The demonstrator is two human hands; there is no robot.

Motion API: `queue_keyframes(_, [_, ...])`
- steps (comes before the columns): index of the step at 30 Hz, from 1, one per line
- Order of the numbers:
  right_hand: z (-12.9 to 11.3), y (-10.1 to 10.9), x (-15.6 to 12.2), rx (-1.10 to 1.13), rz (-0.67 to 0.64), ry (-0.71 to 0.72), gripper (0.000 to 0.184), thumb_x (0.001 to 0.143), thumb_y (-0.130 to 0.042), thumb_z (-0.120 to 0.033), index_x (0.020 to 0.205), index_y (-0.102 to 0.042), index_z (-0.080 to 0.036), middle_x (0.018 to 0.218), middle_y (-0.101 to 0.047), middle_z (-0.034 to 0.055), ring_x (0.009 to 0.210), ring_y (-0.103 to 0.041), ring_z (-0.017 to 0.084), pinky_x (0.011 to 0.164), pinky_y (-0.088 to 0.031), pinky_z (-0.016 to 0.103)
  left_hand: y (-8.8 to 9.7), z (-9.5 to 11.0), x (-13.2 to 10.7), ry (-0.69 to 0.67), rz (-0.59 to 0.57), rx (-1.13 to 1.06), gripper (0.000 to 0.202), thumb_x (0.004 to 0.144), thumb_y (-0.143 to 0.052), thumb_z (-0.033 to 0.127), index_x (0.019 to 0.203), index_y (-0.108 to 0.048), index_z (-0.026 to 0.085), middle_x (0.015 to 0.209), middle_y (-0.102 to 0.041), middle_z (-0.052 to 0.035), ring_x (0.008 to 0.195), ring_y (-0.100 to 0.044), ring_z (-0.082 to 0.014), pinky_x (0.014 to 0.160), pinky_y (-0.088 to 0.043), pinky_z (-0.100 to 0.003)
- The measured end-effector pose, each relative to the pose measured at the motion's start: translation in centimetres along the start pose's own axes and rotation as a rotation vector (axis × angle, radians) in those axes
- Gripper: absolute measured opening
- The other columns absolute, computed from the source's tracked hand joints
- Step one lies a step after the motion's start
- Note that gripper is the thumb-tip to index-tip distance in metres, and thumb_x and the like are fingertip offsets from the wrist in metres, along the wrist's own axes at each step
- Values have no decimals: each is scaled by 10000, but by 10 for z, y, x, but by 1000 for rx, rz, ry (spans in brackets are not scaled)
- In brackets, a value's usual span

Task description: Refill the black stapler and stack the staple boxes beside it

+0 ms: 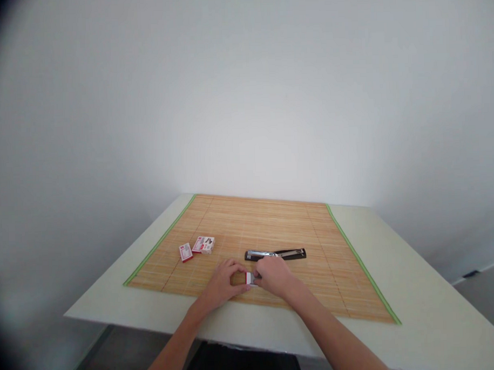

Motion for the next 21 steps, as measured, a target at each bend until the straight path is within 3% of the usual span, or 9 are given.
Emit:
queue_keyframes(4, [7, 8, -5, 6, 28, -10, 141, 831, -707, -305, 931, -797, -262, 909, -779, 64, 853, -700, 238, 697, -401, 275, 1, 1, 0, -5, 9, -9, 367, 734, -865, 448, 1047, -738, 304, 1099, -656, -29, 1069, -590, -264, 950, -420, -383])
queue_keyframes(9, [39, 13, -27, 141, 89, -77, 139, 816, -692, -271, 938, -755, -254, 801, -735, 4, 712, -638, 167, 619, -328, 246, 1, 1, -1, 2, 12, -17, 374, 728, -870, 457, 1042, -736, 302, 1098, -656, -31, 1072, -590, -266, 956, -421, -389])
queue_keyframes(15, [63, -3, -45, 260, 67, -125, 149, 841, -670, -275, 971, -723, -224, 737, -683, -13, 665, -594, 152, 620, -320, 248, 1, 2, -2, 8, 13, -17, 358, 740, -858, 454, 1042, -734, 307, 1116, -660, -28, 1092, -585, -269, 975, -415, -396])
queue_keyframes(21, [81, -14, -55, 380, 81, -155, 396, 827, -719, -367, 1185, -648, -214, 746, -657, -25, 674, -593, 162, 633, -379, 251, 2, 3, -1, 4, -3, -4, 409, 720, -864, 482, 1070, -740, 309, 1115, -663, -36, 1094, -581, -280, 968, -417, -398])
Point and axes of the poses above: each hand's wrist, its own x-axis towards the middle knuckle, its own y-axis out of the back of the hand, z = x × y, the point moved 5 cm from there along x, towards the middle knuckle
